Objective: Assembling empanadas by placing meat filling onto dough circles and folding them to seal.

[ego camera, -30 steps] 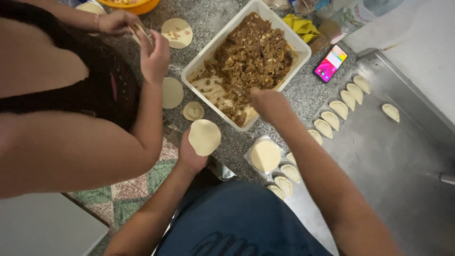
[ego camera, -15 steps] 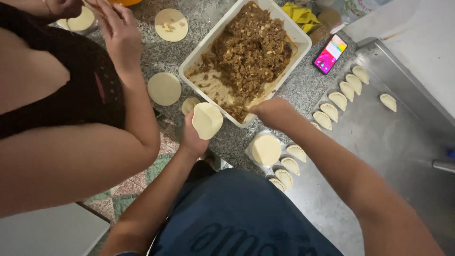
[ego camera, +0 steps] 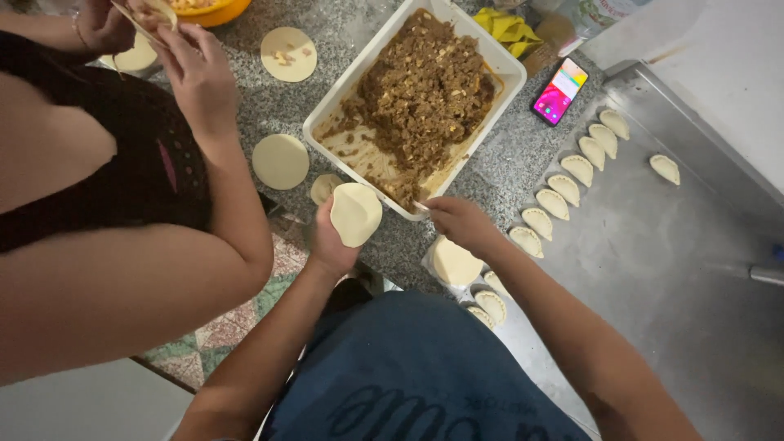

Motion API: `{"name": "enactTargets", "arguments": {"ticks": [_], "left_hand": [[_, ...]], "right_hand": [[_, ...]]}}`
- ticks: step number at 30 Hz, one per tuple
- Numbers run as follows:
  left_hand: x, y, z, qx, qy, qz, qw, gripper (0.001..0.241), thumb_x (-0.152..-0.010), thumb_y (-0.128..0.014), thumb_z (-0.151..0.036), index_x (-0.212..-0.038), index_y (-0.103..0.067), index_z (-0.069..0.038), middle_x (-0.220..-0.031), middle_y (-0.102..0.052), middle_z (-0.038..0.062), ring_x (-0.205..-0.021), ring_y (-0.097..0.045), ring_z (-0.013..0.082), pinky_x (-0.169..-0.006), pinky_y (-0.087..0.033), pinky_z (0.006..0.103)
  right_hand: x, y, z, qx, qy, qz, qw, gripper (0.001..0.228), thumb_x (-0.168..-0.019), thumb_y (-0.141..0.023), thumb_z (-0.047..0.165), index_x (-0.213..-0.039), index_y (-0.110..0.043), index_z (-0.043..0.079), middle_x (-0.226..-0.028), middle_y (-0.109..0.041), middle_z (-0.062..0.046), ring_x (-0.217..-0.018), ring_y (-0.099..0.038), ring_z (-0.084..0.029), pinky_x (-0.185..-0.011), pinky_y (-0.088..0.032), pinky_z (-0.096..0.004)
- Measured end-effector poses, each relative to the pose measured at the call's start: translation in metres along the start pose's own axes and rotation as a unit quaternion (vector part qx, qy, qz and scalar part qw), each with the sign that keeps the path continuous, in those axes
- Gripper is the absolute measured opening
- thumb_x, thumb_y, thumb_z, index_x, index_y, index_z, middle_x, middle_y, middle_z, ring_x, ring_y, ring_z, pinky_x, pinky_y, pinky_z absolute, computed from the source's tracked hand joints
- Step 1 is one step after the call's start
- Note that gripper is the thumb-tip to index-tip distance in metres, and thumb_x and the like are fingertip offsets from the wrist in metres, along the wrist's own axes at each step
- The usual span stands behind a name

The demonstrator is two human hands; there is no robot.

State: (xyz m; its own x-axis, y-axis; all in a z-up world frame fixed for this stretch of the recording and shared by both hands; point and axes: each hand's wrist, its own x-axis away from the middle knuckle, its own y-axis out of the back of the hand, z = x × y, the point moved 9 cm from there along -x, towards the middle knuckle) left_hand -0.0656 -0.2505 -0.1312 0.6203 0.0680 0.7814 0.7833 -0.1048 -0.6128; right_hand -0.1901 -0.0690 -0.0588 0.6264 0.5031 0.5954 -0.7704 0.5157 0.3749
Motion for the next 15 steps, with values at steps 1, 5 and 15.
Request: {"name": "enactTargets", "arguments": {"ticks": [1,5,15], "left_hand": [[0.001,-0.001,-0.003,-0.02,-0.015,0.0,1.0,0.049,-0.094,-0.061,-0.049,-0.125,-0.071,-0.014,-0.129,-0.069,0.012,-0.116,-0.07,0.0271,-0.109,-0.053,0.0451],[0.004,-0.007,-0.019,-0.071,-0.054,-0.021,0.996,0.049,-0.094,-0.058,-0.053,-0.122,-0.072,-0.015,-0.127,-0.07,0.012,-0.115,-0.07,0.0274,-0.111,-0.052,0.0478],[-0.027,-0.085,0.012,-0.024,-0.094,0.042,0.994,0.057,-0.095,-0.055,-0.058,-0.133,-0.068,-0.018,-0.135,-0.066,0.012,-0.121,-0.067,0.0307,-0.113,-0.049,0.052]], "right_hand": [[0.007,-0.002,-0.002,-0.111,-0.026,0.006,0.993,0.04,-0.1,-0.054,0.015,-0.136,-0.063,0.001,-0.071,-0.062,-0.008,-0.058,-0.054,-0.014,-0.05,-0.042,-0.029],[0.0,-0.001,-0.044,-0.344,-0.004,-0.008,0.939,0.039,-0.099,-0.054,0.006,-0.136,-0.058,-0.003,-0.065,-0.053,-0.006,-0.045,-0.045,-0.006,-0.038,-0.034,-0.019],[0.032,0.021,0.026,-0.412,0.091,-0.091,0.902,0.03,-0.098,-0.054,0.005,-0.126,-0.065,0.007,-0.071,-0.053,-0.007,-0.046,-0.037,-0.007,-0.038,-0.025,-0.019]]}}
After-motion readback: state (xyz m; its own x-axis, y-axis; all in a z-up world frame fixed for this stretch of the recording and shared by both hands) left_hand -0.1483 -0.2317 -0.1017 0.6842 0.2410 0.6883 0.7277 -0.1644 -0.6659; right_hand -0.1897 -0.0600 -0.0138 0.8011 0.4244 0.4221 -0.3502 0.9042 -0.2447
